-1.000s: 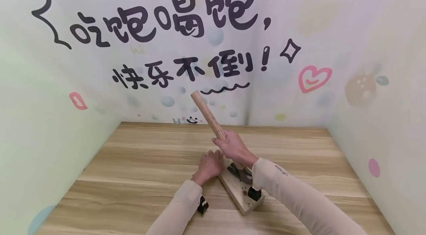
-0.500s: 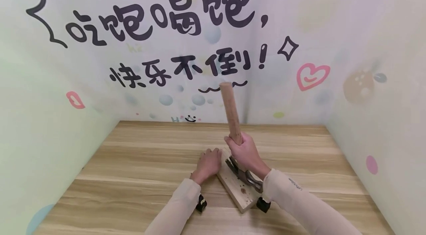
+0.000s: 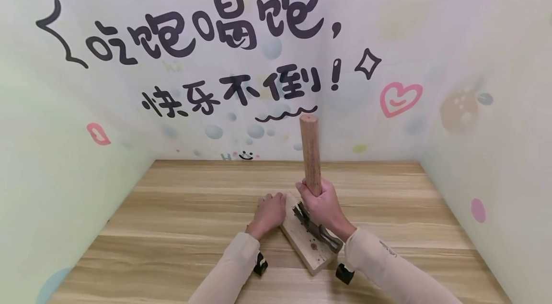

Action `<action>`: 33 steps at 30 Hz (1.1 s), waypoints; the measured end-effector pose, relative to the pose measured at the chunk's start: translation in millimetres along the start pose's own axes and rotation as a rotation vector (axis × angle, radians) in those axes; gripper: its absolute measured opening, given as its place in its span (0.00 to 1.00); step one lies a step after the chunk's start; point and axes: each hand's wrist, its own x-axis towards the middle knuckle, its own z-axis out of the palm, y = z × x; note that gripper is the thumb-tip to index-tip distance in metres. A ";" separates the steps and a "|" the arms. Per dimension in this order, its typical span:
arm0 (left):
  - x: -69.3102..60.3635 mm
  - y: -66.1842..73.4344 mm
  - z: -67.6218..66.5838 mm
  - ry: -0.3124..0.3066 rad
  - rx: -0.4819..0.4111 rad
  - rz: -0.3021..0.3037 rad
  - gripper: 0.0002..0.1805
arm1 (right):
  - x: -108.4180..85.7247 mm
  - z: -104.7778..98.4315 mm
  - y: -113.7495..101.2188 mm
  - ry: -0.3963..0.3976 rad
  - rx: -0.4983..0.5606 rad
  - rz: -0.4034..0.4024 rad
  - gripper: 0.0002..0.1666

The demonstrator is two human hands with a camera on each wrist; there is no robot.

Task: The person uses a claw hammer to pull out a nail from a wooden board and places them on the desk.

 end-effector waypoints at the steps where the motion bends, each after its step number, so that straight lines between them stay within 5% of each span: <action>1: -0.1 0.0 -0.3 0.001 -0.003 -0.003 0.26 | 0.0 0.0 0.4 0.001 0.002 -0.003 0.11; 16: -4.6 1.9 -0.8 0.017 0.009 -0.008 0.25 | -4.9 -1.8 -3.4 -0.015 0.022 0.007 0.10; 26: -3.9 2.8 -4.2 0.040 0.041 0.010 0.26 | -4.1 -6.1 -6.6 -0.027 0.039 -0.056 0.13; 33: -4.6 2.2 -3.6 0.035 0.056 0.007 0.26 | -5.9 -8.4 -7.6 -0.016 0.079 0.002 0.15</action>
